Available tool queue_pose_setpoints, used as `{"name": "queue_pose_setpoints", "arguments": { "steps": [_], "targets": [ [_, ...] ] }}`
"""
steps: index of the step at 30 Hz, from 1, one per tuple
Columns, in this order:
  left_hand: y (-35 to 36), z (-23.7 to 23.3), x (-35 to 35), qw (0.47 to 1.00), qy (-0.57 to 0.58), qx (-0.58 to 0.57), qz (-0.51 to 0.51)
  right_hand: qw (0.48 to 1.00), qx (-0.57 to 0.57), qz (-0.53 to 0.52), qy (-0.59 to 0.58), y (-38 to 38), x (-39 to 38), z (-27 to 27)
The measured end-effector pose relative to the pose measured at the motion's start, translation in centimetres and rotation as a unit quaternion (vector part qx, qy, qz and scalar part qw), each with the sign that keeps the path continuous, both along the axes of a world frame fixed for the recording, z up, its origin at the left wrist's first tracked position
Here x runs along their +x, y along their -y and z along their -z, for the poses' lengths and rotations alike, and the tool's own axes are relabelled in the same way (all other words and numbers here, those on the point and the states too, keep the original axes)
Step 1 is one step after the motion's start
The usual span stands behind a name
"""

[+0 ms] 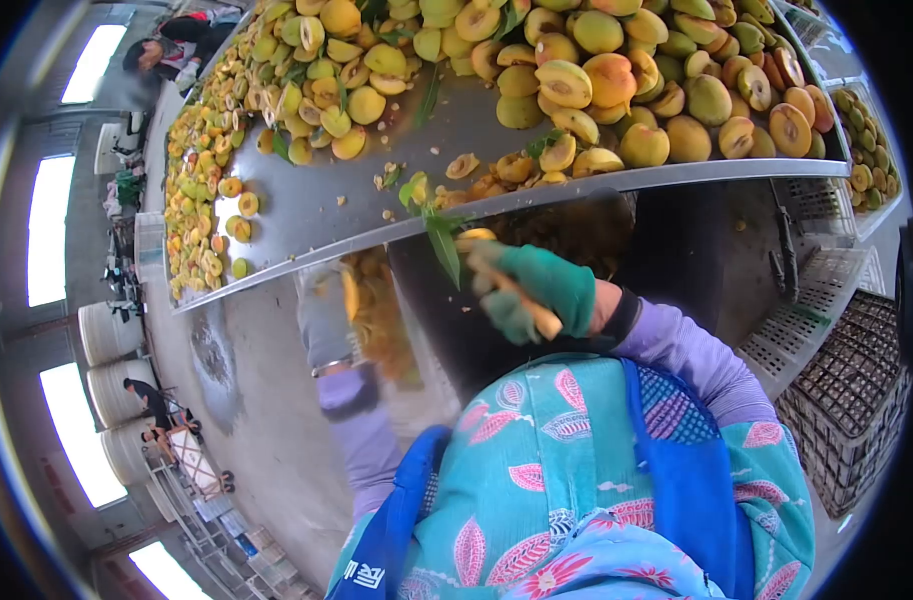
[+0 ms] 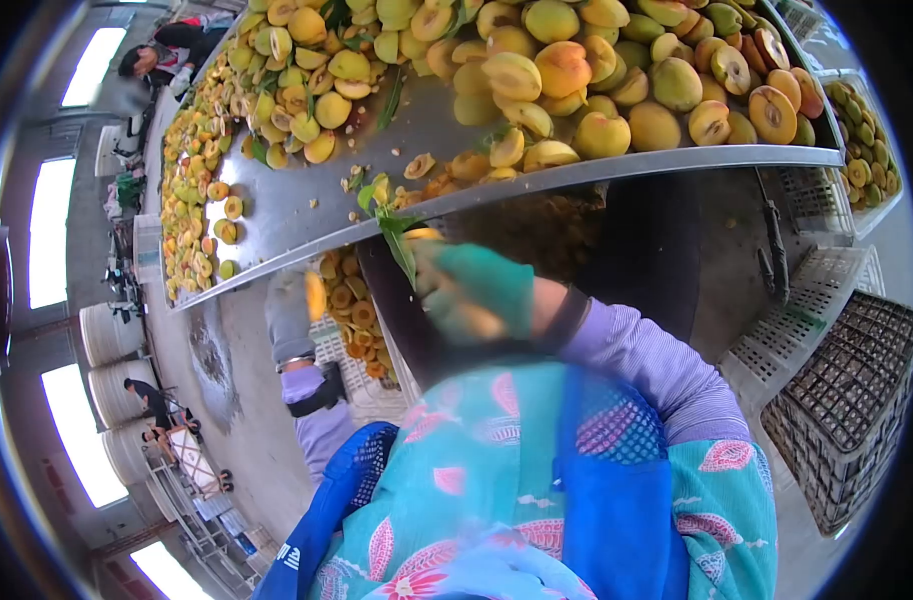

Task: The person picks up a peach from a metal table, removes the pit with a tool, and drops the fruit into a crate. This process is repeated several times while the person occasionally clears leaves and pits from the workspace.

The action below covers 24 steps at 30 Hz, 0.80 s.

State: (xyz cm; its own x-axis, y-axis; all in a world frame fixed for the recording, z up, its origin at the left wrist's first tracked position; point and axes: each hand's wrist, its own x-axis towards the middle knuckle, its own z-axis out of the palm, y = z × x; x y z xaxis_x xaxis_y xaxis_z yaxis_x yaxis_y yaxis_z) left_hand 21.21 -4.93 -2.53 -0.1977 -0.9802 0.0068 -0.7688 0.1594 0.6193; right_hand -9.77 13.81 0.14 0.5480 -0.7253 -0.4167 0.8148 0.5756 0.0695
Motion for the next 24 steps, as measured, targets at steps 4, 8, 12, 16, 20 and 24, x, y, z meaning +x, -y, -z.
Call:
{"name": "queue_pose_setpoints", "arguments": {
  "steps": [4, 8, 12, 16, 20, 24],
  "targets": [
    [1.6, -3.0, -11.9, 0.974, 0.057, -0.085, 0.202, 0.985, -0.001, 0.002, -0.173, -1.7, -1.0, 1.9],
    [-2.2, -5.5, -31.9, 0.793, 0.049, -0.423, 0.436, 0.937, 0.02, 0.166, -0.305, -2.0, -2.7, -1.0],
    [-0.4, -4.2, -34.7, 0.909, -0.041, 0.072, 0.409, 0.75, -0.064, 0.302, -0.586, -1.6, -4.7, 1.3],
    [-3.6, -5.7, -27.4, 0.874, -0.281, 0.226, 0.326, 0.573, -0.133, 0.156, -0.794, 0.9, -6.1, 0.1],
    [-5.5, -3.0, -24.9, 0.724, -0.562, 0.307, 0.256, 0.546, -0.177, 0.103, -0.813, 1.7, -3.9, 0.3],
    [-6.3, -1.7, -24.7, 0.767, -0.538, 0.277, 0.216, 0.579, -0.179, 0.109, -0.788, 0.6, -3.1, -1.0]
  ]
}}
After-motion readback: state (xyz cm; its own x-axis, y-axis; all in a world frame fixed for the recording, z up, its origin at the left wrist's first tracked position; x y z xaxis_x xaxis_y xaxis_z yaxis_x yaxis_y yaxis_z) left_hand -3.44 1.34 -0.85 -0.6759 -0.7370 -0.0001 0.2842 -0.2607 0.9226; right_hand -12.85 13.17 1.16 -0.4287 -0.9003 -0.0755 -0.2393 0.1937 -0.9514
